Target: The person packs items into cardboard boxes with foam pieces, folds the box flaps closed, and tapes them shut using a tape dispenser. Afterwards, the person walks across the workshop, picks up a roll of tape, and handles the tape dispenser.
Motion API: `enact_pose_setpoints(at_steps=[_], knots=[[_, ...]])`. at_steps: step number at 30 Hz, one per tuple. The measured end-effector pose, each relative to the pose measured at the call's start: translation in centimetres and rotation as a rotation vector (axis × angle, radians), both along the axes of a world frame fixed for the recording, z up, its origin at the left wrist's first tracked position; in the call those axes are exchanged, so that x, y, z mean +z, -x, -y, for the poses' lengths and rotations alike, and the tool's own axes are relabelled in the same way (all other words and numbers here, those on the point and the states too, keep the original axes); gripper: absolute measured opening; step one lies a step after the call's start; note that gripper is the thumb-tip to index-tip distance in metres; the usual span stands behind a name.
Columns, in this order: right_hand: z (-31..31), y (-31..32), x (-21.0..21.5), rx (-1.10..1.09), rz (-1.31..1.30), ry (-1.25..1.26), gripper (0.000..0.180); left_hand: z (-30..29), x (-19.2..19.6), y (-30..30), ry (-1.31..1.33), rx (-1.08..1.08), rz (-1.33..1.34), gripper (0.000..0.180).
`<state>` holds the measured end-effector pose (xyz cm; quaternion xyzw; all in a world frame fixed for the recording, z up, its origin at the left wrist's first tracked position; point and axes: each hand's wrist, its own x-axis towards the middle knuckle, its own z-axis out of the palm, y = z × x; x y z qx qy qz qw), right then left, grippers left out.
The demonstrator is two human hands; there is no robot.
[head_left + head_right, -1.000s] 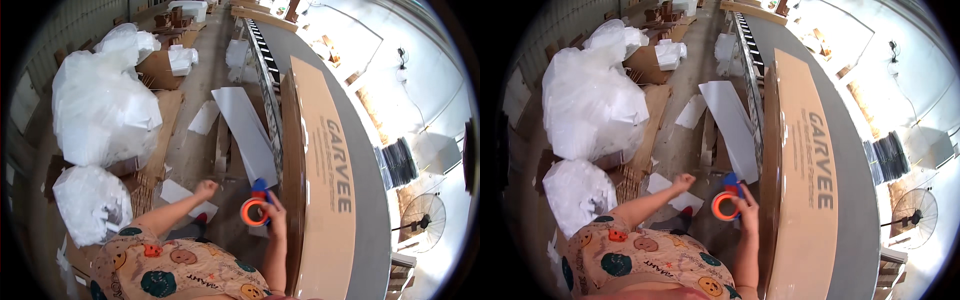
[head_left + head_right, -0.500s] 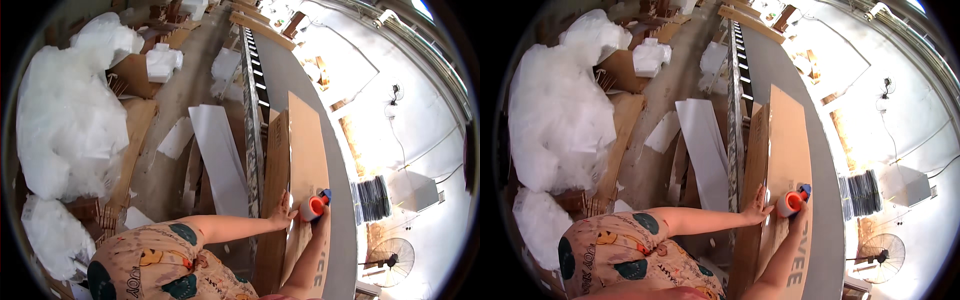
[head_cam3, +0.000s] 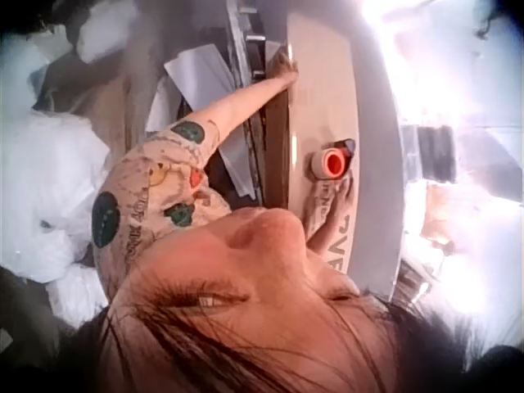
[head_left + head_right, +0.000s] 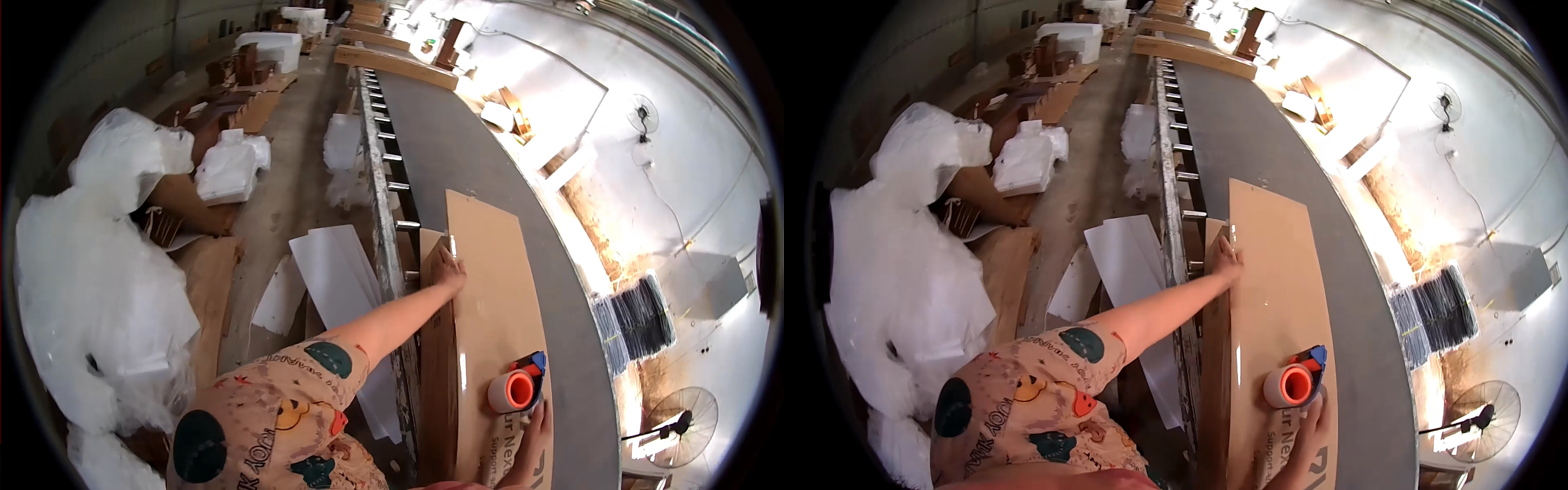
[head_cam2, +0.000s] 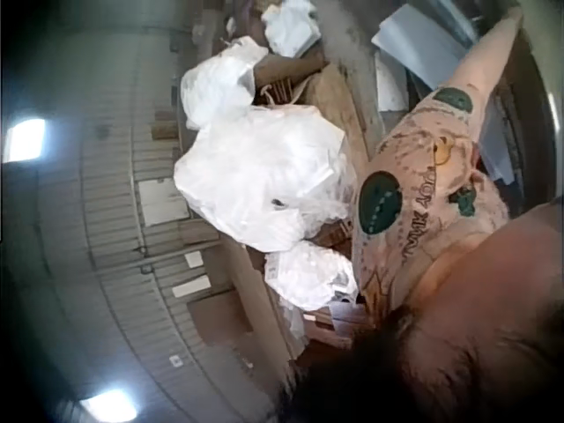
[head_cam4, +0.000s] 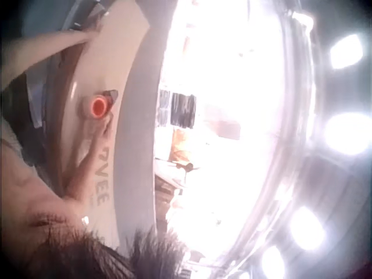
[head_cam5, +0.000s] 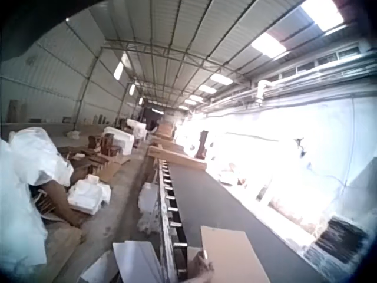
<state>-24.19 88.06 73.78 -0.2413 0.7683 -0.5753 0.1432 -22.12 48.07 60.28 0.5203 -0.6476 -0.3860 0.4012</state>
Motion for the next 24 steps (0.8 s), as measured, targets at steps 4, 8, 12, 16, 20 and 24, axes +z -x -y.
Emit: enact_pose_setpoints(at_steps=[4,8,12,16,20,24], knots=[[-16.2,-5.5,-13.0,-0.021,-0.803,-0.683,0.04,8.3,0.3,1.0,-0.052,-0.03,0.032,0.068],[-15.4,-19.4,-8.2,-0.652,-0.737,-1.033,0.043,10.0,0.6,2.2,-0.025,-0.171,-0.068,0.076],[-14.4,-14.6,-8.3,-0.936,-1.095,-0.889,0.024,10.8,1.9,1.7,-0.161,-0.294,-0.491,0.03],[-13.1,-13.4,-8.1,-0.958,-1.04,-0.813,0.025,15.8,-0.6,1.3,-0.086,-0.349,-0.45,0.026],[-14.3,-14.9,-6.6,-0.907,-0.955,-0.641,0.025,22.2,-0.1,-7.4,-0.192,-0.383,-0.595,0.035],[-22.3,-11.0,-10.6,-0.812,-1.009,-0.566,0.028,7.6,-5.4,-18.4,-0.326,-0.328,-0.632,0.041]])
